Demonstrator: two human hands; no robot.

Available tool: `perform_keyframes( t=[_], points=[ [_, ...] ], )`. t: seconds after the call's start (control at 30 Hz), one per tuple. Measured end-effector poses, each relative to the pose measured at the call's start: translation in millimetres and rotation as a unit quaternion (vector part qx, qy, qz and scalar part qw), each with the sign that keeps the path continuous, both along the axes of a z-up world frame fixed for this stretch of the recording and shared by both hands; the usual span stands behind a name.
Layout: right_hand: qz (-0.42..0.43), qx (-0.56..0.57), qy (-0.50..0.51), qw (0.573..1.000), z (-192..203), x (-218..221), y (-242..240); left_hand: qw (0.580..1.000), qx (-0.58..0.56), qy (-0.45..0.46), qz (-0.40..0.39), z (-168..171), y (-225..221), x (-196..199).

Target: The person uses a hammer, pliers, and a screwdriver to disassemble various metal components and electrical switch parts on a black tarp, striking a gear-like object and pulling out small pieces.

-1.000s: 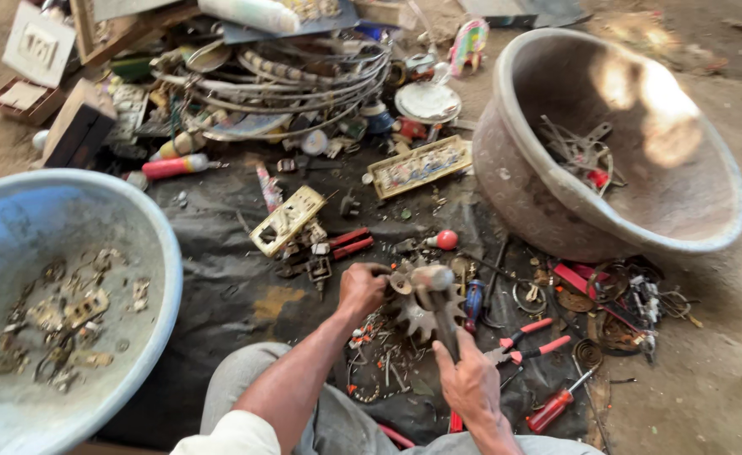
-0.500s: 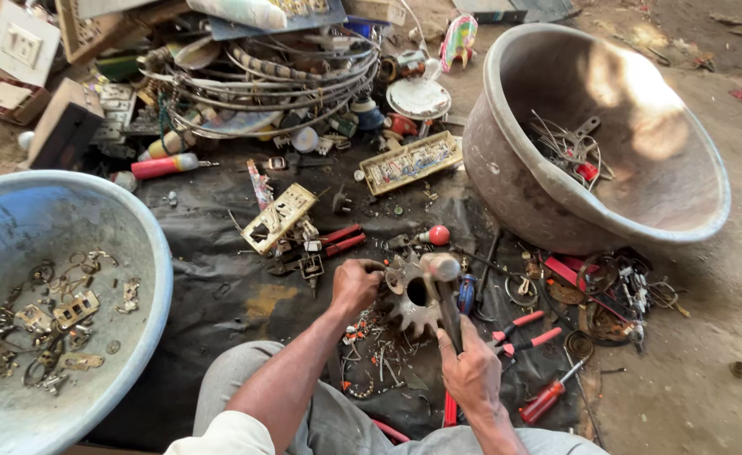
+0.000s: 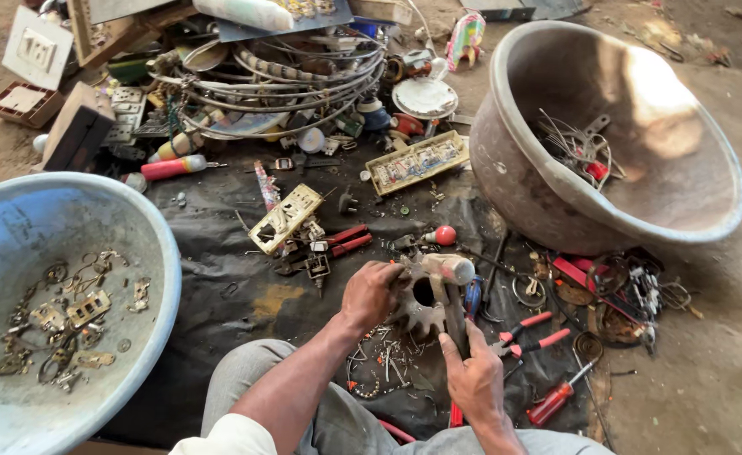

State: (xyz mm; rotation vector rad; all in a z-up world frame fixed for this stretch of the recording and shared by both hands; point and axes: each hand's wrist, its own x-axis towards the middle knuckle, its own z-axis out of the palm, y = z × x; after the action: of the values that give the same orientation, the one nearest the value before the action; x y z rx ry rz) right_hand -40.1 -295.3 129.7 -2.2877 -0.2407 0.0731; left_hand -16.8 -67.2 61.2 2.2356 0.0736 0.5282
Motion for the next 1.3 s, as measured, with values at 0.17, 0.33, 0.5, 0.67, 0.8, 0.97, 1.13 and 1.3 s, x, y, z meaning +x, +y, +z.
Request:
perform_keyframes(
  t=[0.17, 0.33, 0.5, 0.67, 0.8, 0.97, 1.13, 1.3],
  points=[
    [0.003, 0.009, 0.063, 0.998, 3.1, -0.1, 2.2, 0.984, -0.084, 0.154, 0.002, -1.6, 0.6, 5.8],
    [-0.007, -0.004, 0.112, 0.994, 1.1, -2.0, 6.4, 0.967, -0.156, 0.198, 0.033, -3.3, -0.6, 11.2],
    [0.026, -0.075, 0.146, 0.986, -0.1, 3.8, 6.2, 0.936, -0.245, 0.251, 0.033, 6.9, -4.4, 9.7],
    [0.008, -0.026, 0.097, 0.995, -3.3, -0.4, 1.0, 0.951, -0.196, 0.239, 0.025, 8.6, -3.7, 8.6],
    [0.040, -0.079, 0.010, 0.996, -7.2, 2.8, 3.4, 0.951, -0.210, 0.227, 0.022, 9.4, -0.8, 12.2],
    [-0.011, -0.060, 0.144, 0.988, -18.9, 10.2, -1.8, 0.945, -0.220, 0.241, 0.030, -1.5, -2.7, 11.7],
    [-0.065, 0.193, 0.319, 0.926, -41.1, 13.6, -13.1, 0.992, -0.046, 0.119, 0.013, -12.7, 0.3, 10.5],
    [-0.035, 0.062, 0.398, 0.915, -57.3, 10.7, -18.3, 0.958, -0.239, 0.155, 0.041, 1.3, 0.6, 13.5]
  ],
)
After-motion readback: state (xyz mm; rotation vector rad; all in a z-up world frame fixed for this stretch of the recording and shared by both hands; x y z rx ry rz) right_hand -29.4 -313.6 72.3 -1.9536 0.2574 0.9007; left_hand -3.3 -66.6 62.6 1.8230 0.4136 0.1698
